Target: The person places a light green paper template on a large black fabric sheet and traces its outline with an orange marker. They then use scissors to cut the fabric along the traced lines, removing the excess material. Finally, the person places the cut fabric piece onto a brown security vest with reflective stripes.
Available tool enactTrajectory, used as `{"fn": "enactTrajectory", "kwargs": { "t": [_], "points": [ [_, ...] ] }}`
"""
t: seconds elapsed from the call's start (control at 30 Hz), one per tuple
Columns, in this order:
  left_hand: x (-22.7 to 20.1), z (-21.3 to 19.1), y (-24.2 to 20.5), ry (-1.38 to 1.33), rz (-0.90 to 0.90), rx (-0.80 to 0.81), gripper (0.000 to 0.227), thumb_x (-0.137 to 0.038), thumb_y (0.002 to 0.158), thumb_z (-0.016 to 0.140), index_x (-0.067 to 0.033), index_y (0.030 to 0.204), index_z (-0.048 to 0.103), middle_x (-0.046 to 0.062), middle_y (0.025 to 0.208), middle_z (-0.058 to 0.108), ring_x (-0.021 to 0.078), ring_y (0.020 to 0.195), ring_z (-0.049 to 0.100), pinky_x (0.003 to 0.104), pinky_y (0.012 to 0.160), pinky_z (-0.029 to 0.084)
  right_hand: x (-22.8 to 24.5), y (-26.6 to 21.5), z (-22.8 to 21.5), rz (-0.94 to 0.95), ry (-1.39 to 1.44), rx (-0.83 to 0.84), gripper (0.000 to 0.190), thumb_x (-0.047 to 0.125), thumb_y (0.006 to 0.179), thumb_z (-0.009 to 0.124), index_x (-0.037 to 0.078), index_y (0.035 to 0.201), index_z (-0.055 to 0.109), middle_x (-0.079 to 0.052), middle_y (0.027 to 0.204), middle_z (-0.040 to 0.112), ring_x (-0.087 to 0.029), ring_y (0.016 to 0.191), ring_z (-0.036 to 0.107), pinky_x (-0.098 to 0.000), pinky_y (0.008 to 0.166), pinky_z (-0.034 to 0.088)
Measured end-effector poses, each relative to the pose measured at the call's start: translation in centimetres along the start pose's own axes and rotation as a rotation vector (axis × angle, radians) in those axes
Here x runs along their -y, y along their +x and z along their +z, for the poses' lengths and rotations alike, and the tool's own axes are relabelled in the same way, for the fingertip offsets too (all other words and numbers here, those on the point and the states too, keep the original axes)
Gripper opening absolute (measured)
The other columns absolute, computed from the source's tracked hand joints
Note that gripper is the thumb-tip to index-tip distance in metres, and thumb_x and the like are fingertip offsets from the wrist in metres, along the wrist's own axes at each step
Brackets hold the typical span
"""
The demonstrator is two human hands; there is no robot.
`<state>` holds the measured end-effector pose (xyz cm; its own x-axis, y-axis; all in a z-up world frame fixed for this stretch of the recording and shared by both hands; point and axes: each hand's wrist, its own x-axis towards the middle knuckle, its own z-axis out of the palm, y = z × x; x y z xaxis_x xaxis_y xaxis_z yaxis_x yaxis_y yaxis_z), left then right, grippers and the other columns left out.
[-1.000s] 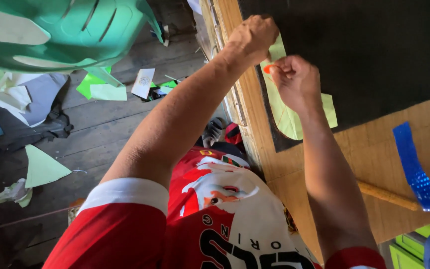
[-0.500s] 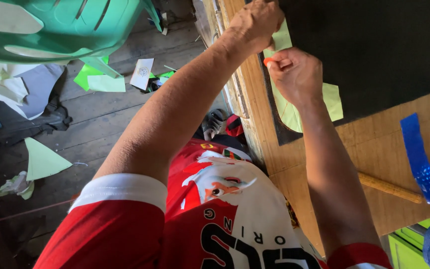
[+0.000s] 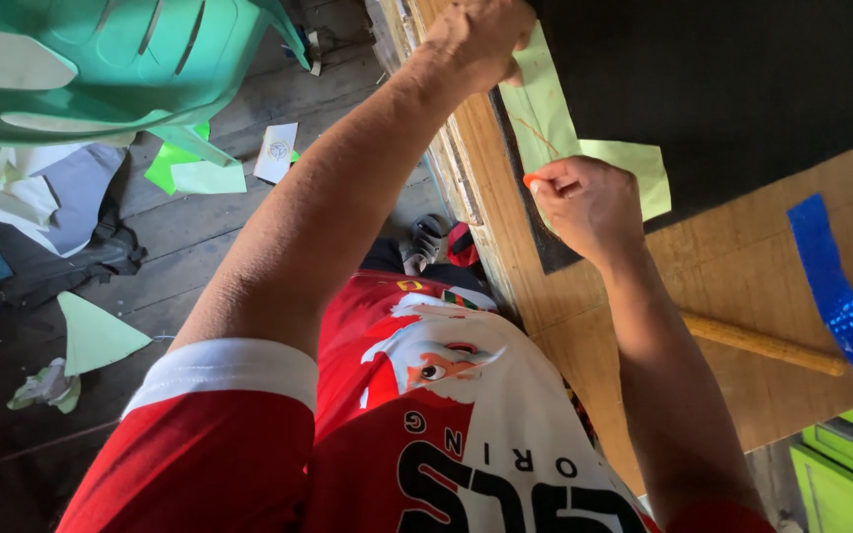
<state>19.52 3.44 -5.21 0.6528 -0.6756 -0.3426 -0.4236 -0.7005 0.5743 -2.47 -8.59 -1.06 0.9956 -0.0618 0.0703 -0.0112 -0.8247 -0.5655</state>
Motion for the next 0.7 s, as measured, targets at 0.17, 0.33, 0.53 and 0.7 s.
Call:
{"fn": "enactTrajectory", "kwargs": {
  "t": [0.17,0.33,0.53,0.7],
  "points": [
    [1.0,0.8,0.5,0.030,0.054,-0.037,0.038,-0.028,0.078,0.089,-0.0199,0.109,0.069,0.009,0.115,0.071,0.0305,0.101,0.067,0.042,0.074,0.056,-0.2,-2.2,-1.0,0.002,-0.186,0.051,0.012,0.013,0.090,0.070,0.015,0.080,0.075,0.006,0.064,0.068,-0.010,0.057,0.061,-0.0262,0.058,0.049],
    [1.9,1.0,1.0,0.045,0.091,-0.063,0.037,-0.025,0.077,0.089,-0.0186,0.108,0.070,0.012,0.115,0.069,0.0356,0.111,0.062,0.047,0.081,0.050,1.0,-4.9,-3.7,0.381,-0.065,0.294,0.009,0.023,0.093,0.068,0.016,0.093,0.074,0.004,0.087,0.077,-0.015,0.078,0.074,-0.0318,0.070,0.051],
    [6.2,3.6,4.0,0.187,0.402,-0.219,0.036,-0.041,0.070,0.082,-0.0215,0.099,0.074,0.005,0.098,0.068,0.0334,0.092,0.065,0.047,0.071,0.048,3.3,-8.8,-5.5,0.211,0.250,0.004,0.005,0.005,0.095,0.067,0.000,0.096,0.066,-0.017,0.128,0.070,-0.017,0.079,0.073,-0.0260,0.072,0.059],
    [1.6,0.5,0.2,0.274,0.252,-0.044,0.038,-0.039,0.087,0.072,-0.0209,0.121,0.070,0.018,0.125,0.064,0.0406,0.119,0.054,0.051,0.094,0.041,2.7,-12.2,-1.8,0.156,-0.019,-0.130,0.018,0.013,0.099,0.057,0.009,0.116,0.062,-0.005,0.115,0.068,-0.026,0.094,0.067,-0.0393,0.085,0.050]
  ]
}}
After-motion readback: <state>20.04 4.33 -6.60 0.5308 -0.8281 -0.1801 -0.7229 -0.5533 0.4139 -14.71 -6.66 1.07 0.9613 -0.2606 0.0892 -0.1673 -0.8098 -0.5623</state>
